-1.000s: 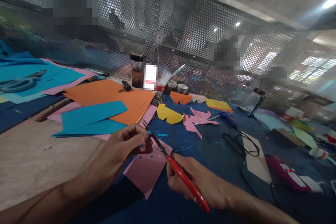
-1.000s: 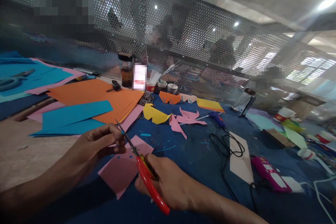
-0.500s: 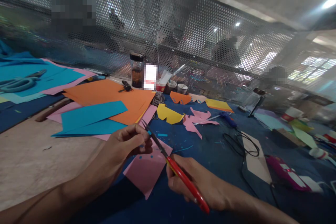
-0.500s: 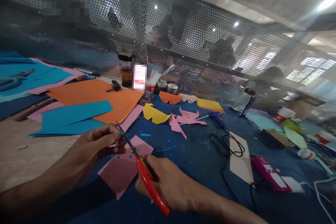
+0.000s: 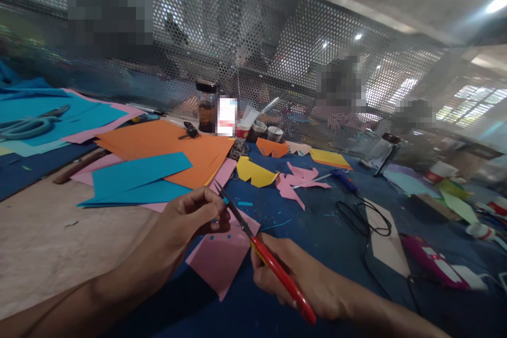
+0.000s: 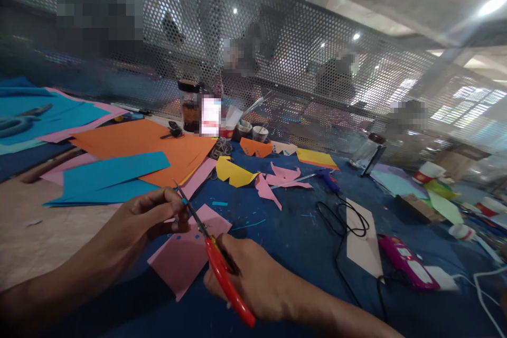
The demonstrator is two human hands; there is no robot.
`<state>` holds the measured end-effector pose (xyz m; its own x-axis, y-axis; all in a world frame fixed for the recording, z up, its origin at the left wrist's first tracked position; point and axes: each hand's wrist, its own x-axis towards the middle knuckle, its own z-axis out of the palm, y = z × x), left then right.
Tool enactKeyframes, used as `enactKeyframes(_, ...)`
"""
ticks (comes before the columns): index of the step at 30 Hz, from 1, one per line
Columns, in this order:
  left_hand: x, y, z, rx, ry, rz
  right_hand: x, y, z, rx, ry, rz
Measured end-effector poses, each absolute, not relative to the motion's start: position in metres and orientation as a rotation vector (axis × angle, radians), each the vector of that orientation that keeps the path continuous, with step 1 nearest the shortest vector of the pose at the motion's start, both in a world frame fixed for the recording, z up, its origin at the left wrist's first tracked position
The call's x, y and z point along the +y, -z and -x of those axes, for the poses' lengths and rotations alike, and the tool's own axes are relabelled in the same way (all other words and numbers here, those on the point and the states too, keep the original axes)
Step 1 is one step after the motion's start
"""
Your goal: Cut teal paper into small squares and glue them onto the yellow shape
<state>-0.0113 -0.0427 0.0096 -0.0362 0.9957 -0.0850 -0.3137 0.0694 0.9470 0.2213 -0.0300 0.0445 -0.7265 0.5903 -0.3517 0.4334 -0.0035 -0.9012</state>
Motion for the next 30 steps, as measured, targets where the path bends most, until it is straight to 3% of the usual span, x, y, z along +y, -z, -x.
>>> enactKeyframes(30,-0.0419,-0.0084,0.0128,1.084,-1.292,-0.916,-0.033,-0.0427,-0.2204,-2.124,-1.769,1.163)
